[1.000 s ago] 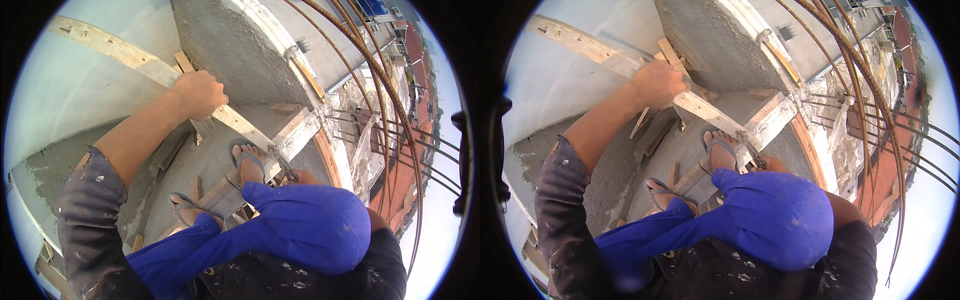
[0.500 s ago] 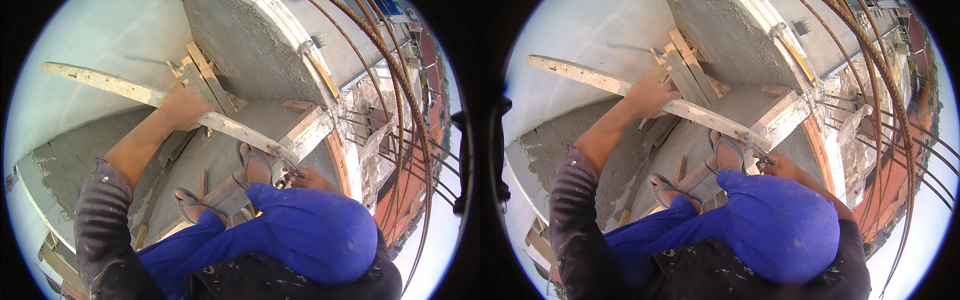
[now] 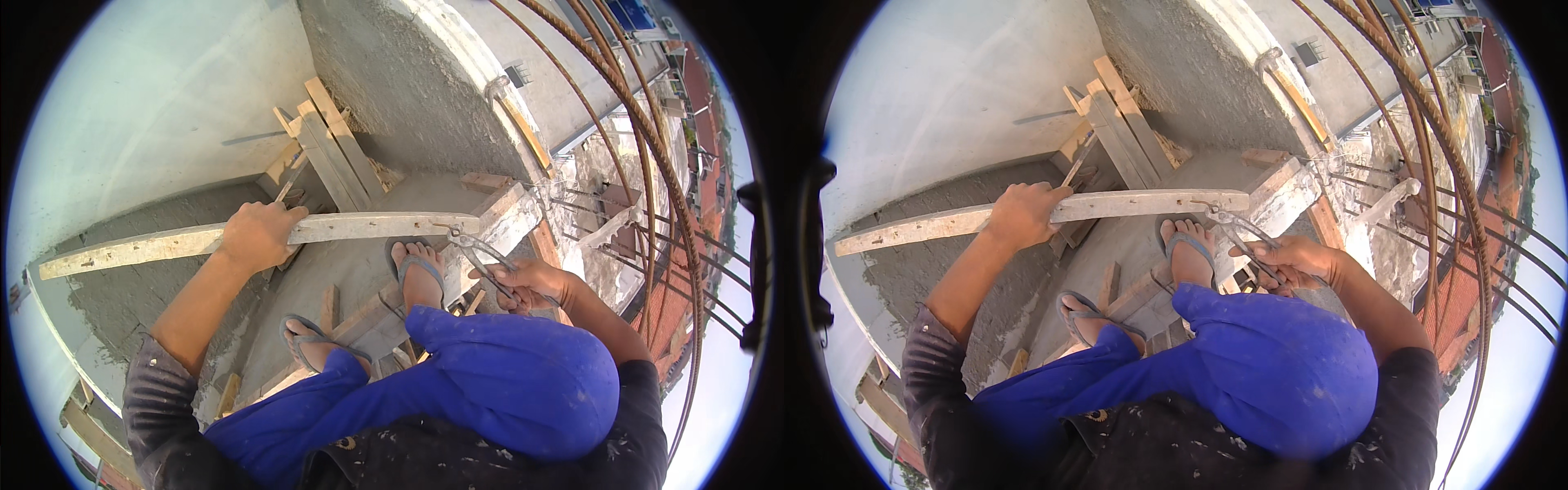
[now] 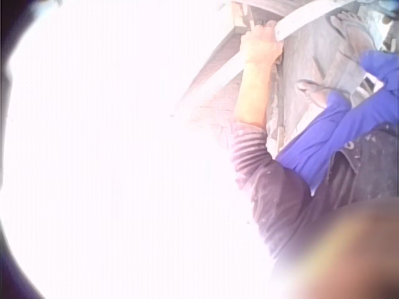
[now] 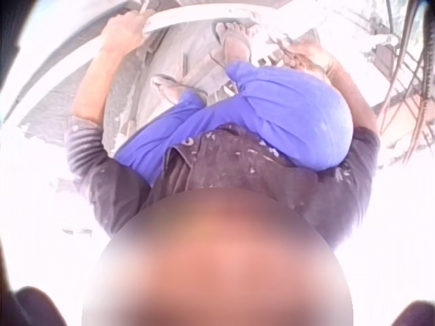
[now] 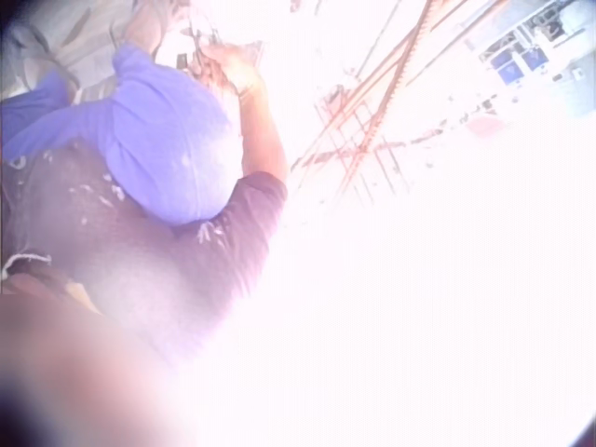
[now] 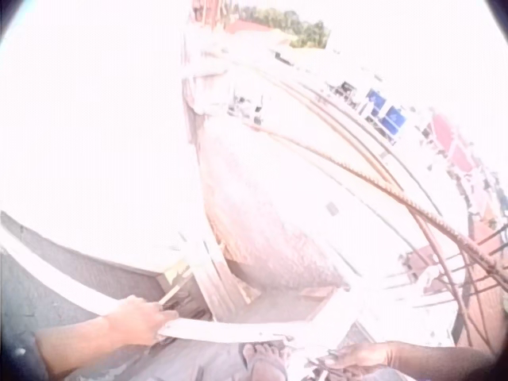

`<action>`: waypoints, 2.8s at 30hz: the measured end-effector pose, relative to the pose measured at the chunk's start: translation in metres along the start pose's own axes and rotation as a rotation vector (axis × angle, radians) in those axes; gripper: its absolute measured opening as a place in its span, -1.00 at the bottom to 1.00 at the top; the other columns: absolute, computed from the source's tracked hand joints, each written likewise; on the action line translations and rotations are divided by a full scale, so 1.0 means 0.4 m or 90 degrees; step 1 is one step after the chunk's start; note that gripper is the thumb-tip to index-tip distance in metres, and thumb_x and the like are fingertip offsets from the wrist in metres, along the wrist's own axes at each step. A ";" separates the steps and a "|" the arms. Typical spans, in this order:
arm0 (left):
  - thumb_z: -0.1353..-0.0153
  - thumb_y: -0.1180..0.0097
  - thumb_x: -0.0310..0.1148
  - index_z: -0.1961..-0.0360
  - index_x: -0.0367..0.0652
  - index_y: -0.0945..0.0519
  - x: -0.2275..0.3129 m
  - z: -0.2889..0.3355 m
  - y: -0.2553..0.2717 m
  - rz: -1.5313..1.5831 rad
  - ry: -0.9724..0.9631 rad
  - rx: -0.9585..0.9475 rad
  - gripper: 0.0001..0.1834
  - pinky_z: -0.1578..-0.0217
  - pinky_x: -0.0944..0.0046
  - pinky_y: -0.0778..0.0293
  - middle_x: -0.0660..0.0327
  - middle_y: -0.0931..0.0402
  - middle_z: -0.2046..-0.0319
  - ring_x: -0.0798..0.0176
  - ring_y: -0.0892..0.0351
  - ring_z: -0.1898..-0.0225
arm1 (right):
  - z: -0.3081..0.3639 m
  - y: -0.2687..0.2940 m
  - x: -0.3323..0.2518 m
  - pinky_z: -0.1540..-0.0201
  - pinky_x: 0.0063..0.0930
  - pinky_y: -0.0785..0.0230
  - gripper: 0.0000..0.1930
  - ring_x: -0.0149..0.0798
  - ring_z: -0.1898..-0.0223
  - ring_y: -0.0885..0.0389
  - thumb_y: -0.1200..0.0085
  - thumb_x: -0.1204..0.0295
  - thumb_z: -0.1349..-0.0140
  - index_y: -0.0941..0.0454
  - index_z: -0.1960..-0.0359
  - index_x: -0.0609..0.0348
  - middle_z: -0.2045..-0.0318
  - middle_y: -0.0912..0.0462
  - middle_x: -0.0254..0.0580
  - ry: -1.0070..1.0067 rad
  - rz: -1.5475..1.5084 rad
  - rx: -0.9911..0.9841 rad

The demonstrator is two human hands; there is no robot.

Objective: The person assembles wooden formwork on a concrete structure using a hammer and nails. They position wooden planks against the wall and hammer nails to secure them in place.

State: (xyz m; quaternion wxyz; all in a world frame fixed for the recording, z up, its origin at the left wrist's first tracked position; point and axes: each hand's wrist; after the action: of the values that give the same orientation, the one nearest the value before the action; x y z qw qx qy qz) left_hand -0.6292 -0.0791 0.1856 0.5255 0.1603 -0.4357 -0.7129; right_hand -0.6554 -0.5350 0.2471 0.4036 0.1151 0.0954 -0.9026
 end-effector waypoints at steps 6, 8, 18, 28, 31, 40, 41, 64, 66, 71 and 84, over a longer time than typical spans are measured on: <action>-0.08 -0.44 -0.22 -0.13 -0.01 -0.67 -0.091 0.099 -0.020 -0.022 0.105 -0.058 -0.46 0.11 -0.05 -0.66 0.01 -0.72 0.20 -0.13 -0.75 0.19 | -0.102 0.040 -0.070 0.05 -0.10 -0.65 -0.42 -0.16 -0.02 -0.73 0.02 0.21 -0.55 -0.23 -0.51 0.11 -0.11 -0.68 0.06 0.083 0.059 0.152; -0.10 -0.44 -0.22 -0.12 -0.04 -0.68 -0.090 0.124 -0.032 -0.009 0.125 -0.068 -0.48 0.11 -0.07 -0.65 0.00 -0.73 0.19 -0.14 -0.75 0.19 | -0.142 0.052 -0.073 -0.07 0.01 -0.62 -0.38 -0.09 -0.19 -0.62 0.02 0.25 -0.55 -0.12 -0.56 0.06 -0.25 -0.56 0.08 0.094 -0.132 0.067; -0.07 -0.48 -0.20 -0.12 -0.02 -0.66 -0.021 0.128 -0.065 0.092 0.128 -0.038 -0.45 0.06 -0.08 -0.63 -0.02 -0.73 0.17 -0.18 -0.73 0.13 | -0.283 0.012 0.129 0.37 -0.60 -0.38 -0.53 -0.44 0.43 -0.46 -0.05 0.37 -0.49 -0.31 -0.39 0.12 0.18 -0.57 -0.24 0.194 -0.563 0.229; 0.02 -0.49 -0.33 -0.12 0.00 -0.65 0.048 0.063 -0.065 0.070 0.018 0.005 -0.41 0.11 -0.09 -0.64 0.01 -0.71 0.20 -0.17 -0.74 0.17 | -0.294 -0.035 0.591 -0.14 0.15 -0.45 -0.42 0.38 -0.08 -0.62 -0.10 0.02 -0.43 -0.43 -0.22 0.28 0.02 -0.67 0.40 -0.169 -0.189 1.043; 0.01 -0.49 -0.31 -0.11 0.00 -0.66 0.054 0.044 -0.049 0.057 0.006 -0.001 -0.42 0.11 -0.08 -0.64 0.02 -0.71 0.20 -0.17 -0.74 0.17 | -0.289 0.057 0.713 -0.20 0.14 -0.43 -0.36 0.30 -0.21 -0.54 -0.11 -0.01 -0.41 -0.39 -0.30 0.25 -0.05 -0.65 0.32 -0.222 -0.113 1.130; 0.00 -0.50 -0.25 -0.13 0.02 -0.65 0.048 0.025 0.002 0.059 -0.027 0.036 -0.40 0.12 -0.06 -0.63 0.04 -0.70 0.20 -0.14 -0.74 0.18 | -0.188 0.239 0.694 -0.16 0.10 -0.49 -0.45 0.15 -0.23 -0.52 -0.19 -0.01 -0.30 -0.60 -0.17 0.09 -0.09 -0.59 0.06 -0.463 0.118 0.842; 0.00 -0.49 -0.26 -0.15 0.01 -0.64 0.052 0.016 0.002 0.068 -0.022 0.031 -0.39 0.11 -0.06 -0.63 0.04 -0.70 0.19 -0.14 -0.74 0.18 | -0.184 0.235 0.640 -0.09 0.03 -0.55 -0.58 0.08 -0.14 -0.61 -0.18 0.05 -0.33 -0.67 -0.05 0.07 -0.05 -0.63 -0.05 -0.414 0.181 0.869; -0.07 -0.41 -0.20 -0.18 0.09 -0.66 0.115 -0.230 -0.110 0.040 -0.143 0.033 -0.42 0.07 -0.01 -0.65 0.03 -0.75 0.23 -0.08 -0.77 0.18 | -0.144 -0.098 0.214 0.40 -0.16 -0.42 -0.61 -0.08 0.58 -0.57 -0.27 0.12 -0.36 -0.61 0.28 0.29 0.63 -0.56 -0.06 0.307 0.032 0.709; -0.08 -0.41 -0.18 -0.18 0.08 -0.66 0.109 -0.240 -0.113 0.037 -0.140 0.016 -0.43 0.07 -0.02 -0.64 0.04 -0.74 0.21 -0.08 -0.76 0.15 | -0.115 -0.196 0.262 0.39 -0.14 -0.44 -0.64 0.08 0.56 -0.64 -0.28 0.16 -0.34 -0.63 0.33 0.27 0.62 -0.60 0.04 0.247 0.056 0.659; -0.06 -0.41 -0.20 -0.21 0.10 -0.64 0.101 -0.257 -0.119 0.018 -0.161 0.024 -0.39 0.10 -0.03 -0.66 0.03 -0.75 0.24 -0.08 -0.78 0.18 | -0.081 -0.280 0.276 0.31 -0.14 -0.54 -0.63 0.09 0.47 -0.74 -0.28 0.11 -0.32 -0.68 0.28 0.24 0.55 -0.67 0.09 0.070 0.087 0.582; -0.10 -0.40 -0.18 -0.19 0.02 -0.63 0.097 -0.273 -0.108 0.023 -0.175 0.007 -0.42 0.09 -0.04 -0.62 0.06 -0.72 0.19 -0.08 -0.73 0.13 | -0.100 -0.204 0.332 0.28 0.05 -0.55 -0.70 0.27 0.39 -0.71 -0.18 0.22 -0.28 -0.66 0.40 0.25 0.49 -0.66 0.22 0.150 0.133 0.623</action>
State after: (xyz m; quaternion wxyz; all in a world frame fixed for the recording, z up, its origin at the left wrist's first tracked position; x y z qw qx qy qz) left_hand -0.5959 -0.1600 0.0981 0.4731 0.0559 -0.5101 -0.7161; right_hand -0.7975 -0.5646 0.1774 0.3770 0.4006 -0.3055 -0.7772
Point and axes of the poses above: each hand's wrist, its own z-axis away from the middle knuckle, its own y-axis out of the back of the hand, x = y × z
